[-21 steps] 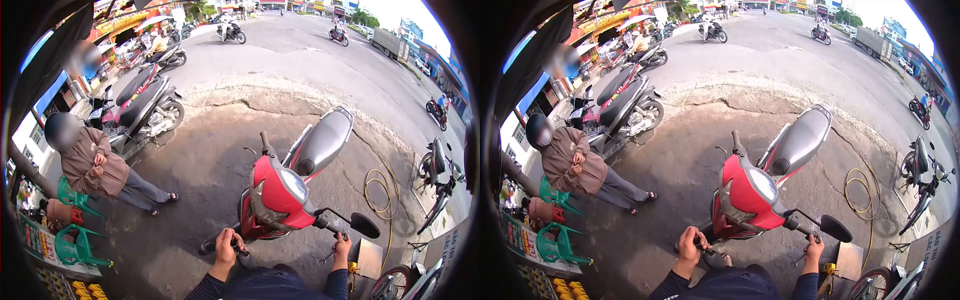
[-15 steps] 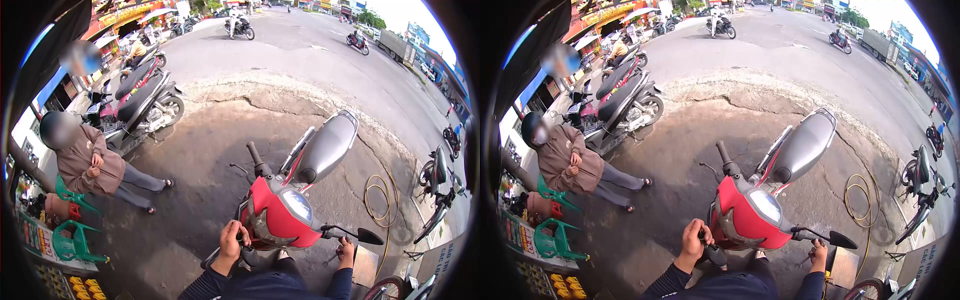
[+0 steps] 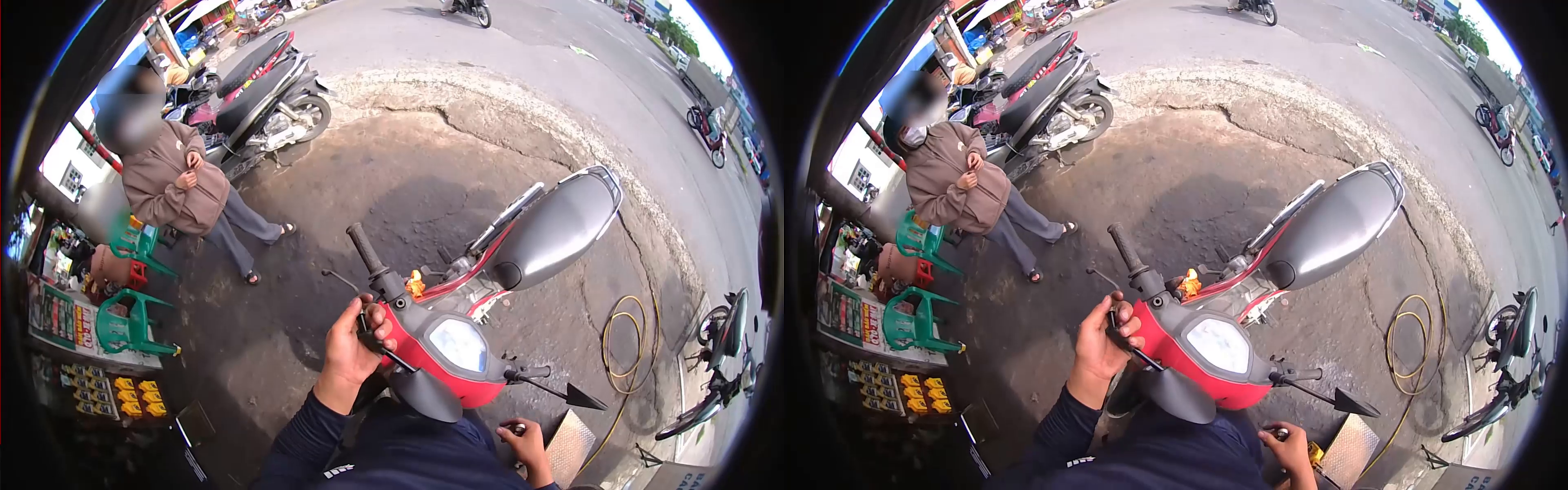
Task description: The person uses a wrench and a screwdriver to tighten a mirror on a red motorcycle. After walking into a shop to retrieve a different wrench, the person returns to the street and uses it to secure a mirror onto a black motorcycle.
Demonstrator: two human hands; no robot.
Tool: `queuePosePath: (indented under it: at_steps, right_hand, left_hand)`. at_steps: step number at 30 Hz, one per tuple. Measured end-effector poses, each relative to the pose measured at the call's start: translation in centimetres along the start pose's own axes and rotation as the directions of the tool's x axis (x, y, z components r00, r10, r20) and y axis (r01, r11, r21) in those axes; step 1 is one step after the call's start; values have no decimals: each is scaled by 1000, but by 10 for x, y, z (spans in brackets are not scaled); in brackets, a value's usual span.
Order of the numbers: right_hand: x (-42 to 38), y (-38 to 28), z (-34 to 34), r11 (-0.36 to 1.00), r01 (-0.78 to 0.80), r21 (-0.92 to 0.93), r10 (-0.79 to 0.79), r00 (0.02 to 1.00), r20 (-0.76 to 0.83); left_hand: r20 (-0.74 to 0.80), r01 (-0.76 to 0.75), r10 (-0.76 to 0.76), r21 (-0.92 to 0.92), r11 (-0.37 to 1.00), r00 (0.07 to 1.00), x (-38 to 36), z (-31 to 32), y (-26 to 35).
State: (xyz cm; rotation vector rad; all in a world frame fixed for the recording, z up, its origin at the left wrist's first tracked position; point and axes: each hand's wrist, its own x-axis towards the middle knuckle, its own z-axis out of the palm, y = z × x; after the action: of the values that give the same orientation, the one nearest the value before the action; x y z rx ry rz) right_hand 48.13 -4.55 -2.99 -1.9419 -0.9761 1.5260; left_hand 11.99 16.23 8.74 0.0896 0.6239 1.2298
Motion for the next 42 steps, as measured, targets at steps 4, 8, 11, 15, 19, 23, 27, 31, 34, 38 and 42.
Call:
queuePosePath:
  at_steps: [4,8,11,15,19,23,27,31,34,38,42]
  right_hand:
    - [-35,-140,22,943,331,-43,-334,938,-94]
    - [-1,-161,33,656,717,-235,-753,640,-151]
    - [2,-197,32,715,693,-99,-692,680,-242]
    - [9,-224,37,729,669,-148,-684,718,-124]
    - [-12,-243,63,591,803,-75,-800,572,-183]
    - [-16,-227,70,670,742,-27,-704,623,-341]
    - [6,-220,69,723,680,120,-537,663,-521]
    - [25,-214,69,722,667,182,-492,681,-542]
    - [26,-210,78,754,633,179,-481,716,-505]
    - [29,-211,80,749,633,198,-469,717,-517]
    - [10,-203,95,750,649,130,-510,692,-511]
  left_hand:
    - [75,91,-76,-222,971,994,33,-10,-24]
    - [34,113,-108,-241,964,994,33,16,-37]
    - [146,10,-18,58,998,989,48,-12,-26]
    - [157,96,-115,126,987,981,71,-43,-20]
    - [94,264,-265,16,964,960,83,-55,-17]
    - [142,189,-232,265,946,962,47,-38,3]
    - [449,-283,-102,707,648,887,47,-54,21]
    - [737,-729,7,671,-139,676,69,-58,31]
    - [762,-737,-13,622,-262,648,75,-62,39]
    - [615,-617,-55,778,-120,786,74,-51,44]
    - [613,-623,-111,762,-179,782,63,-62,56]
